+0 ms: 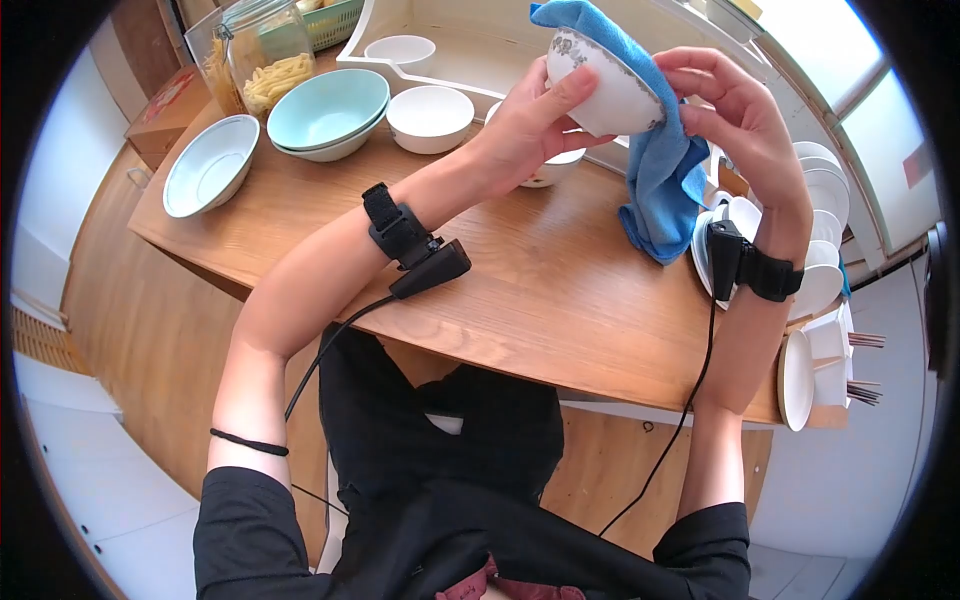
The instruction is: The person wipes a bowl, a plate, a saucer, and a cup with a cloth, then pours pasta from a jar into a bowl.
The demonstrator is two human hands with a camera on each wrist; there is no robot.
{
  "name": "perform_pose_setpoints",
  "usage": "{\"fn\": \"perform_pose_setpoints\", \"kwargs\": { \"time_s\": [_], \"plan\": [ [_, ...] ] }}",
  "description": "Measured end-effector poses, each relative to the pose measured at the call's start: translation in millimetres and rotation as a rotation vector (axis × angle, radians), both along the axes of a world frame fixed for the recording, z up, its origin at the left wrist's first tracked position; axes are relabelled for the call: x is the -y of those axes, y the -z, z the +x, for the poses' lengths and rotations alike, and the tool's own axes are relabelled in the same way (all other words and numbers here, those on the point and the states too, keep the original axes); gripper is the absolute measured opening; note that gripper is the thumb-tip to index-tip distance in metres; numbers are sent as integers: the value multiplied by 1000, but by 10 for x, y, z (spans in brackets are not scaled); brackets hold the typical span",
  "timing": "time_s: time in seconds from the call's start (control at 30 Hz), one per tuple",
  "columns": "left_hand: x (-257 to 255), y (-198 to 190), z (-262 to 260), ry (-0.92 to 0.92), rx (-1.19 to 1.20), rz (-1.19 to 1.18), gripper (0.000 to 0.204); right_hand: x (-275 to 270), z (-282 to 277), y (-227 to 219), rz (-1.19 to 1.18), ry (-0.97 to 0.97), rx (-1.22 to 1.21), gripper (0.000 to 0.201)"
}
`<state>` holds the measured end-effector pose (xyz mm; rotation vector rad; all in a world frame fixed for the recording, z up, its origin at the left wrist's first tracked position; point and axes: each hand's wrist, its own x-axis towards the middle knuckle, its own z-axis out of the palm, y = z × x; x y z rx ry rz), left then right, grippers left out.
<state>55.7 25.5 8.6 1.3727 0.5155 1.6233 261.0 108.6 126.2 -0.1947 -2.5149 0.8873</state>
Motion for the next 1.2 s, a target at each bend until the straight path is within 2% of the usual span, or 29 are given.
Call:
{"fn": "perform_pose_setpoints", "kwargs": {
  "time_s": [0.1,0.17,0.27,0.37,0.5,0.63,0.7,0.93,1.0,1.1,1.2],
  "plan": [
    [-8,12,-14,-26,12,-8,73,-11,-28,53,112,-91,-15,40],
    [23,-17,-13,-15,31,-13,72,20,-10,27,411,7,72,42],
    [41,-42,-14,5,57,-6,71,35,-17,52,313,111,120,45],
    [43,-41,-13,11,55,6,71,-27,-53,134,348,181,167,45],
    [30,-36,-8,-10,69,19,71,-73,-81,168,357,232,98,36],
    [26,-45,-13,-10,63,40,71,-56,-81,151,319,222,76,29],
    [5,-12,-11,-82,27,27,72,28,-86,146,280,205,99,25],
    [-11,4,-18,-157,-7,6,79,112,-121,137,208,170,104,24],
    [-28,17,-24,-184,-28,3,87,146,-154,122,406,193,123,25],
    [-26,24,-27,-244,-46,24,95,98,-189,155,542,160,62,25],
    [3,-20,4,-263,-24,30,103,40,-200,199,541,115,-16,25]
  ]
}}
